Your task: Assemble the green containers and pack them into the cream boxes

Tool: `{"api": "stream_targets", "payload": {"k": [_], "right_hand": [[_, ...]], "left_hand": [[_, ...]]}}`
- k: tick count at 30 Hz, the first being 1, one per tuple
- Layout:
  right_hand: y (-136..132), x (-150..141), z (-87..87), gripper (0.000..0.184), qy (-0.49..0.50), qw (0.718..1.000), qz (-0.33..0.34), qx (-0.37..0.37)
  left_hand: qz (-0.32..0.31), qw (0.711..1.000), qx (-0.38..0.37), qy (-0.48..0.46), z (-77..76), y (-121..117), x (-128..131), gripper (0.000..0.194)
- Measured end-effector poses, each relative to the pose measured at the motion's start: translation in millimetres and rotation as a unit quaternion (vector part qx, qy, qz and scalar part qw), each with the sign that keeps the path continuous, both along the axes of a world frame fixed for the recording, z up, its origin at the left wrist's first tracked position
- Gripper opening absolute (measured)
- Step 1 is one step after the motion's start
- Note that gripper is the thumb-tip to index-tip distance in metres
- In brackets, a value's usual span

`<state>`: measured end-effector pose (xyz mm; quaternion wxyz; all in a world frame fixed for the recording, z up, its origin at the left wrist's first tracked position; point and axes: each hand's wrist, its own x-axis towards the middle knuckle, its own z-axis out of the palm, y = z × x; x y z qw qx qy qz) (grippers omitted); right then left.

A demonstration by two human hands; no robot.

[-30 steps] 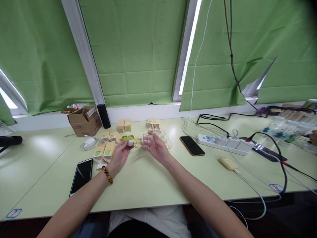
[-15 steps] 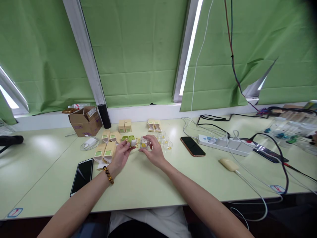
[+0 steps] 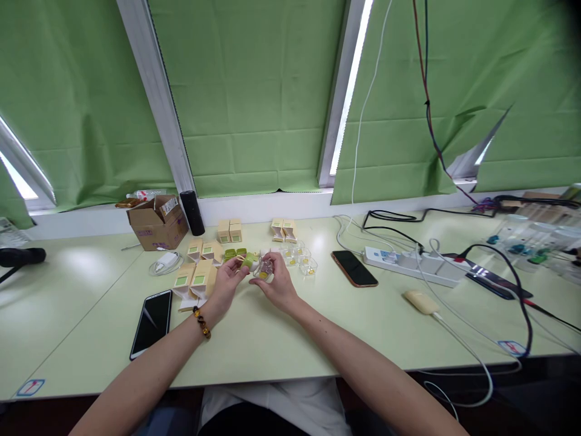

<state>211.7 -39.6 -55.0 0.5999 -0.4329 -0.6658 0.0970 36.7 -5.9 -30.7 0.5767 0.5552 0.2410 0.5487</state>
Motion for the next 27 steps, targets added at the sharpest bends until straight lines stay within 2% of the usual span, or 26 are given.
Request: {"api": "stream_targets", "payload": {"k": [7, 13, 27], "right_hand": [[-2.4, -2.3, 0.5, 0.052, 0.002, 1.0, 0.005, 0.01], [-1.7, -3.7, -2.3, 0.05, -0.014, 1.0, 0.001, 0.004], [-3.1, -8.7, -3.1, 0.051, 0.02, 1.0, 0.001, 0.009]], "left_hand": [[0.03, 0.998, 0.009, 0.055, -1.6, -2.7, 2.1, 0.056], [0.061, 0.996, 0.009, 0.058, -0.3, -2.4, 1.6, 0.06], [0.044, 0.997, 0.022, 0.053, -2.7, -3.3, 4.6, 0.059]]}}
